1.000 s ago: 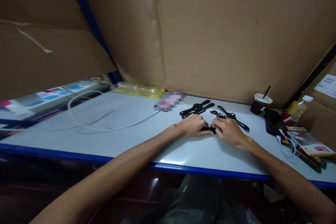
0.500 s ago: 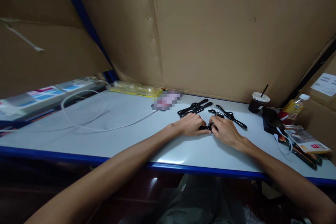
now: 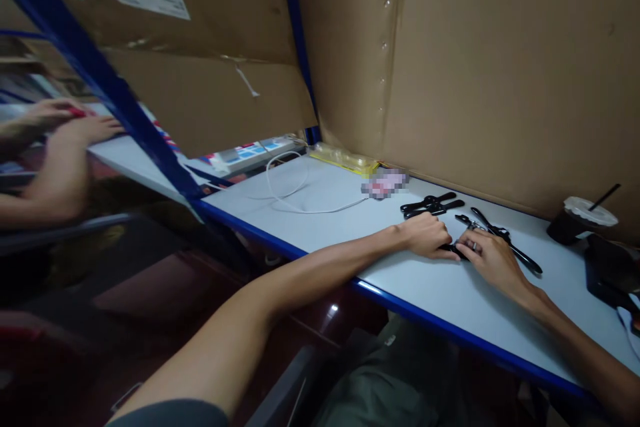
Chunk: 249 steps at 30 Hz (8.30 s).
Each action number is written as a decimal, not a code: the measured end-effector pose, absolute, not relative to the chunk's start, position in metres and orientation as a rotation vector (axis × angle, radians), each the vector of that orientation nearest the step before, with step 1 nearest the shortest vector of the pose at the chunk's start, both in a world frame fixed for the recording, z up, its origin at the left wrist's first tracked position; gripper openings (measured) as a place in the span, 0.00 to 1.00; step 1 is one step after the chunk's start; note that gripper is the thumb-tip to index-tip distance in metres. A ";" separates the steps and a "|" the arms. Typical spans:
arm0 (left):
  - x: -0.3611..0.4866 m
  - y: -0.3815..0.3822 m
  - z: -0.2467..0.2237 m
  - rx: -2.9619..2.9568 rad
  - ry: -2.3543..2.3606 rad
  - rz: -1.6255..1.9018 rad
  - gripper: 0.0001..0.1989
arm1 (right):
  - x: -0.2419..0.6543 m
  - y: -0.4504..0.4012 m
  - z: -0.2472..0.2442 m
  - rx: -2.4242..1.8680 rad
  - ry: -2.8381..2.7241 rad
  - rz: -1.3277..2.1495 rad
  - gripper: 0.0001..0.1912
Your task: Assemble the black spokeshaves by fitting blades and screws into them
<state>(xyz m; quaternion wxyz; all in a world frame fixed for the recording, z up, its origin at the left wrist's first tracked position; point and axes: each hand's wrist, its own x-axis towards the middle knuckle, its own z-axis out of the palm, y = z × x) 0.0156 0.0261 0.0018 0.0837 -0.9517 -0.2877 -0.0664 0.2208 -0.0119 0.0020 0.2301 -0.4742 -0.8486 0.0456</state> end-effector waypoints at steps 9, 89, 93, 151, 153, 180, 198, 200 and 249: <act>0.012 0.021 0.004 -2.901 -0.910 -0.257 0.29 | 0.224 -0.012 0.004 -1.403 -2.374 0.130 0.08; 0.011 0.032 -0.007 -2.899 -0.882 -0.279 0.26 | 0.213 -0.016 -0.001 -1.365 -2.314 0.210 0.04; 0.011 0.030 -0.004 -2.886 -0.887 -0.238 0.28 | 0.214 -0.015 0.000 -1.492 -2.251 0.191 0.07; 0.012 0.032 -0.007 -2.959 -0.853 -0.377 0.28 | 0.251 0.032 -0.003 -1.802 -2.087 -0.002 0.17; 0.012 0.032 -0.007 -2.947 -0.847 -0.378 0.29 | 0.251 0.030 -0.003 -1.828 -2.102 -0.036 0.17; -0.019 0.063 0.008 -2.486 -1.570 -0.177 0.33 | 0.303 0.043 0.023 -2.143 -2.089 -0.185 0.25; -0.002 0.047 0.009 -2.423 -1.630 -0.001 0.33 | 0.286 0.037 0.014 -2.183 -2.233 -0.118 0.28; -0.001 0.048 0.008 -2.403 -1.651 -0.020 0.32 | 0.285 0.037 0.013 -2.199 -2.201 -0.102 0.28; 0.020 0.024 -0.006 -2.817 -1.195 -0.312 0.21 | 0.212 -0.034 0.033 -1.893 -2.607 -0.055 0.21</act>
